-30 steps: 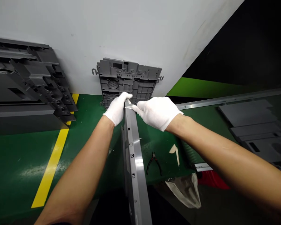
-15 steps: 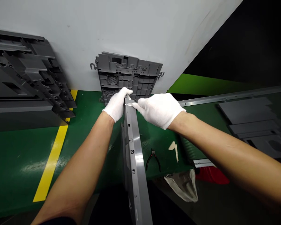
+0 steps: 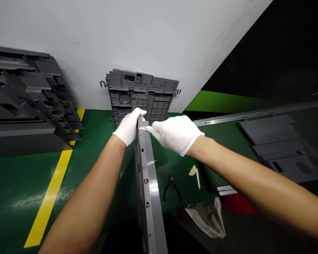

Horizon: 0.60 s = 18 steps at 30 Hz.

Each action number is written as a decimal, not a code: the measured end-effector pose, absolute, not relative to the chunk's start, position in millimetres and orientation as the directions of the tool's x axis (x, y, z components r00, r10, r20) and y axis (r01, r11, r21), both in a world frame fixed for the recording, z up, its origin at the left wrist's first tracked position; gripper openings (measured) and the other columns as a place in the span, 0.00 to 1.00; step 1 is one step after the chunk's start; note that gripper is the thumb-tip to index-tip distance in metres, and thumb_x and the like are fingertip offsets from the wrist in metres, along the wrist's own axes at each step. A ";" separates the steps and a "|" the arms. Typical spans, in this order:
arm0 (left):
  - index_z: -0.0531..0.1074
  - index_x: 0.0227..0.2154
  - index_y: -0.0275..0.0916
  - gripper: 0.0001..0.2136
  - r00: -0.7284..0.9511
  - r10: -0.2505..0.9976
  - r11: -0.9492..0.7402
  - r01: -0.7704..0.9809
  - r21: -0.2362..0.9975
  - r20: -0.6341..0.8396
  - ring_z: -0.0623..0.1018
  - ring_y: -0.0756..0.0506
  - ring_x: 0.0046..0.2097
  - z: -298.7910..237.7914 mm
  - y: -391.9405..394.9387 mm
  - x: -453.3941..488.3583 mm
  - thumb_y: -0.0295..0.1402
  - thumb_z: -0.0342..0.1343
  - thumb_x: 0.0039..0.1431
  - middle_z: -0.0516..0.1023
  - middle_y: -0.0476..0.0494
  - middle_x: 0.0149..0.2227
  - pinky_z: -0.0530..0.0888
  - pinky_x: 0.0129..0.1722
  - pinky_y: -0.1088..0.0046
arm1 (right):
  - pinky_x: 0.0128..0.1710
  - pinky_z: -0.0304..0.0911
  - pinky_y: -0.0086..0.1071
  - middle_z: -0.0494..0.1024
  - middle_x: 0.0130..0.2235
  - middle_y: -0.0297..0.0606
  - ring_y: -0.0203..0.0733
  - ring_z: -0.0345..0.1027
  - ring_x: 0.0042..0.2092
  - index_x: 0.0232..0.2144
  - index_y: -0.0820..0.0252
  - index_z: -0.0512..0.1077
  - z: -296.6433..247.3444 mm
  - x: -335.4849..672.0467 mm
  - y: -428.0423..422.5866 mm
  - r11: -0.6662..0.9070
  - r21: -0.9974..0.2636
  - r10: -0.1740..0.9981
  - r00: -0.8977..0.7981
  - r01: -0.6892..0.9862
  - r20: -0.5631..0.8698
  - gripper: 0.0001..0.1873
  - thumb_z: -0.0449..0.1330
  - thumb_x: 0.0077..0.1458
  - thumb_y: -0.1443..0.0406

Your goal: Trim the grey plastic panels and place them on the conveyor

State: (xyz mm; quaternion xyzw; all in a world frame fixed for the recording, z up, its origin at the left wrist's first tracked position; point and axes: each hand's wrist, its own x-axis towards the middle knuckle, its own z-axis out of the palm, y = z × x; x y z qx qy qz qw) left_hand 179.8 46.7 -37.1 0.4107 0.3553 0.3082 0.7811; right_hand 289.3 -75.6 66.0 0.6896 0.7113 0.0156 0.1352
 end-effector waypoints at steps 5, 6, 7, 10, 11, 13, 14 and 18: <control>0.65 0.19 0.40 0.17 0.560 0.773 0.460 -0.170 0.872 -0.299 0.64 0.50 0.21 -38.6 48.3 178.6 0.43 0.63 0.53 0.65 0.49 0.22 0.62 0.20 0.71 | 0.35 0.59 0.36 0.82 0.33 0.46 0.49 0.77 0.36 0.42 0.59 0.77 65.4 289.9 -76.9 0.065 0.213 0.987 -0.032 0.975 -0.156 0.34 0.36 0.73 0.49; 0.66 0.19 0.40 0.17 0.559 0.770 0.466 -0.163 0.870 -0.307 0.64 0.50 0.21 -38.0 48.2 178.7 0.44 0.63 0.53 0.65 0.49 0.21 0.61 0.20 0.71 | 0.34 0.59 0.36 0.82 0.32 0.46 0.49 0.77 0.35 0.41 0.59 0.77 65.2 290.3 -77.1 0.071 0.211 0.988 -0.039 0.975 -0.149 0.34 0.36 0.73 0.49; 0.66 0.19 0.40 0.17 0.557 0.768 0.470 -0.154 0.869 -0.317 0.64 0.50 0.21 -37.2 48.0 178.9 0.44 0.63 0.53 0.65 0.49 0.21 0.61 0.19 0.71 | 0.34 0.59 0.36 0.82 0.32 0.45 0.49 0.77 0.35 0.41 0.59 0.77 65.0 290.8 -77.1 0.077 0.209 0.988 -0.047 0.975 -0.145 0.34 0.36 0.73 0.49; 0.68 0.20 0.40 0.16 0.532 0.776 0.469 -0.126 0.874 -0.340 0.65 0.50 0.21 -33.5 46.9 180.3 0.44 0.63 0.53 0.66 0.49 0.21 0.62 0.19 0.71 | 0.34 0.60 0.36 0.82 0.33 0.45 0.49 0.77 0.35 0.42 0.59 0.77 64.8 292.8 -77.2 0.089 0.203 0.988 -0.061 0.975 -0.144 0.32 0.37 0.73 0.50; 0.68 0.20 0.40 0.15 0.525 0.777 0.471 -0.119 0.874 -0.348 0.65 0.50 0.21 -32.1 46.4 180.8 0.43 0.63 0.53 0.66 0.49 0.21 0.62 0.19 0.71 | 0.34 0.60 0.36 0.82 0.33 0.46 0.49 0.77 0.35 0.42 0.59 0.77 65.0 293.2 -77.5 0.091 0.202 0.988 -0.063 0.975 -0.140 0.32 0.37 0.73 0.51; 0.67 0.20 0.40 0.15 0.514 0.777 0.482 -0.113 0.869 -0.364 0.64 0.51 0.20 -29.2 45.5 181.0 0.42 0.63 0.52 0.66 0.50 0.21 0.62 0.19 0.71 | 0.33 0.59 0.36 0.82 0.32 0.46 0.49 0.77 0.34 0.41 0.59 0.78 65.4 293.2 -79.3 0.094 0.196 0.989 -0.070 0.976 -0.128 0.32 0.37 0.73 0.51; 0.67 0.20 0.40 0.15 0.508 0.777 0.489 -0.114 0.865 -0.372 0.64 0.51 0.20 -27.9 45.0 180.7 0.42 0.63 0.52 0.66 0.50 0.21 0.62 0.19 0.72 | 0.33 0.58 0.36 0.81 0.31 0.45 0.49 0.76 0.33 0.41 0.59 0.78 65.4 292.7 -80.9 0.102 0.188 0.989 -0.079 0.977 -0.127 0.33 0.36 0.73 0.50; 0.67 0.23 0.40 0.13 0.502 0.774 0.511 -0.135 0.849 -0.386 0.67 0.50 0.22 -24.0 44.2 178.2 0.41 0.63 0.51 0.70 0.50 0.23 0.64 0.20 0.72 | 0.31 0.56 0.34 0.79 0.28 0.42 0.46 0.73 0.30 0.40 0.58 0.79 63.0 290.8 -91.4 0.143 0.111 0.984 -0.129 0.984 -0.118 0.36 0.36 0.72 0.46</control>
